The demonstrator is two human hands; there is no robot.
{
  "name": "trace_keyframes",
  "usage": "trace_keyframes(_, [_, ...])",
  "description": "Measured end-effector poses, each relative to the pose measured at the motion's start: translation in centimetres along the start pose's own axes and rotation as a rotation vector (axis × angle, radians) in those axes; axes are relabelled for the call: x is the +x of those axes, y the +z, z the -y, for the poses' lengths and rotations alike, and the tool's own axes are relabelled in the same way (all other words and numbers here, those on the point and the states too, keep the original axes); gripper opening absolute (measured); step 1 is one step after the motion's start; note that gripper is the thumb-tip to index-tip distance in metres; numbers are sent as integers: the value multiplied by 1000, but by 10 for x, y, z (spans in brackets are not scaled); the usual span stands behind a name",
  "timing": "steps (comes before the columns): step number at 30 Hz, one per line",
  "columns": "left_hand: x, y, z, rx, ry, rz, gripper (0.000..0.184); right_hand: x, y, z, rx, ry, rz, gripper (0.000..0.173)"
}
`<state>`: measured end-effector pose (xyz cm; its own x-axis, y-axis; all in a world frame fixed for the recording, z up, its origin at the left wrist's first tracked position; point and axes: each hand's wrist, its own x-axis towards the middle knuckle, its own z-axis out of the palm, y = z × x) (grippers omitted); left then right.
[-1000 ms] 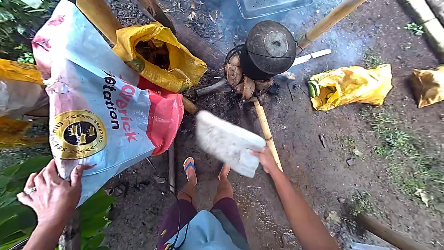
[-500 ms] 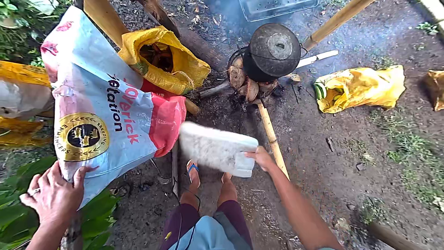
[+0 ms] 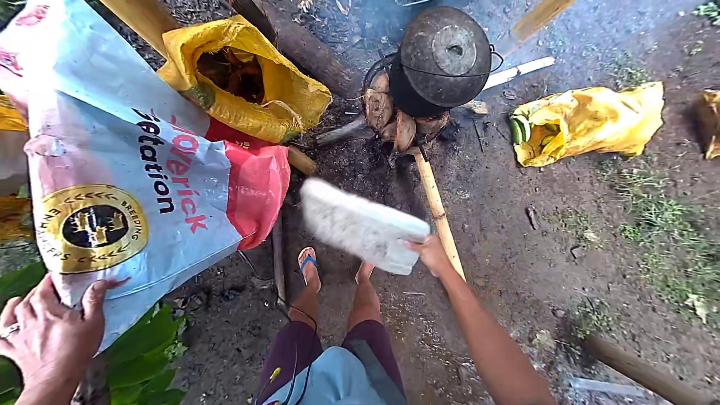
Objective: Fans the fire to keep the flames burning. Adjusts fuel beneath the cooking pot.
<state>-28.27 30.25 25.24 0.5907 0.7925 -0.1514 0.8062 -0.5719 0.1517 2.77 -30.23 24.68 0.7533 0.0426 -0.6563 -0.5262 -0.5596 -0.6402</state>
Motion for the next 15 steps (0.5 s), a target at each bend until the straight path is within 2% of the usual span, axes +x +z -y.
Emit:
trace_keyframes(1, [0,-2,0,2,3,0,87,1,3,-3,-16,3,54,32])
trace_keyframes(2, [1,-2,0,3,3,1,86,6,-6,-7,-60,9,18,33])
trace_keyframes(3, [2,-3,0,5,0,3,85,14,-24,-12,-108,17,-96,33])
trace_keyframes(6, [0,-4,-4,-5,-7,16,87,36,-98,-26,-163,75,-626,38])
trace_keyframes(7, [-1,-4,-4,-4,-10,15,89,41,-112,-20,-150,135,-746,41])
trace_keyframes(8, [-1,-4,-5,-2,-15,12,90,43,-116,-12,-164,176,-791,42])
trace_keyframes(9, [-1,-4,-5,-1,-16,11,90,40,-110,-4,-226,181,-751,40])
trace_keyframes(10, [-1,-3,-4,2,-15,9,89,33,-97,3,-312,153,-635,39])
trace_keyframes(12, [-1,-1,-4,3,-1,-3,87,21,-60,13,-354,66,-318,33])
trace_keyframes(14, [-2,-2,-4,-1,1,-2,85,20,-25,12,-187,-34,-67,27])
trace_keyframes(15, [-3,-5,-4,-4,-2,1,86,22,-16,11,-96,-61,10,29])
